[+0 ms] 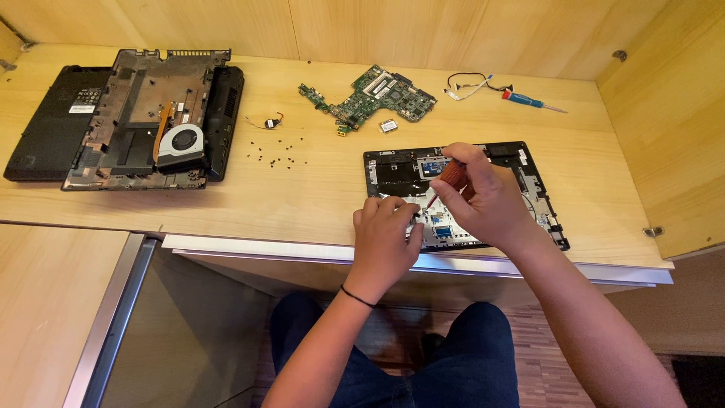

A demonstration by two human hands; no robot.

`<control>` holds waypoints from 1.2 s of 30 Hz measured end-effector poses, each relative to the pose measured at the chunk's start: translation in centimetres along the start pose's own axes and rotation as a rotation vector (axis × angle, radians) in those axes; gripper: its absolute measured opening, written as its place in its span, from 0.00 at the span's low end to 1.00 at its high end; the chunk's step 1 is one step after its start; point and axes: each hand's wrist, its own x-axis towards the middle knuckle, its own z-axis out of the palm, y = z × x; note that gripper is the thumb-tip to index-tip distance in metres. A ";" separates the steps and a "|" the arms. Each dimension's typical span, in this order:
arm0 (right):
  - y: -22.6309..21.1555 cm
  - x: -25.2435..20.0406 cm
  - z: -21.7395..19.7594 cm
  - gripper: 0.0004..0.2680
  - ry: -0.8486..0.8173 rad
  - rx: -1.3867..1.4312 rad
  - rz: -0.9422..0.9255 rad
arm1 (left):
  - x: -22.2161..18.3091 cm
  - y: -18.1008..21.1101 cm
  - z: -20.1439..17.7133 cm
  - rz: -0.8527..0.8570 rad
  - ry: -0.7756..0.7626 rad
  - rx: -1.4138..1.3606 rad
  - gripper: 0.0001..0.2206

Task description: The person is disassembling a laptop, specifically removing the motherboard and disconnecting internal ribbon cables and wires.

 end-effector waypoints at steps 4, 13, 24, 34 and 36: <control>-2.8 1.8 -0.5 0.08 -0.022 -0.303 0.019 | 1.6 -0.5 0.9 -0.021 -0.066 0.014 0.10; -5.3 4.3 -2.8 0.07 -0.296 -0.449 0.181 | 2.6 -2.1 1.2 -0.059 -0.041 -0.133 0.09; -4.6 5.8 -4.6 0.11 -0.739 -0.881 -0.157 | 3.1 -1.5 -0.5 0.017 -0.091 -0.310 0.13; -3.5 4.2 -3.8 0.07 -0.569 -0.656 -0.213 | 4.9 -2.7 1.2 0.098 -0.274 -0.135 0.07; -3.4 4.3 -3.9 0.06 -0.560 -0.648 -0.220 | 5.2 -3.0 1.7 0.108 -0.251 -0.106 0.04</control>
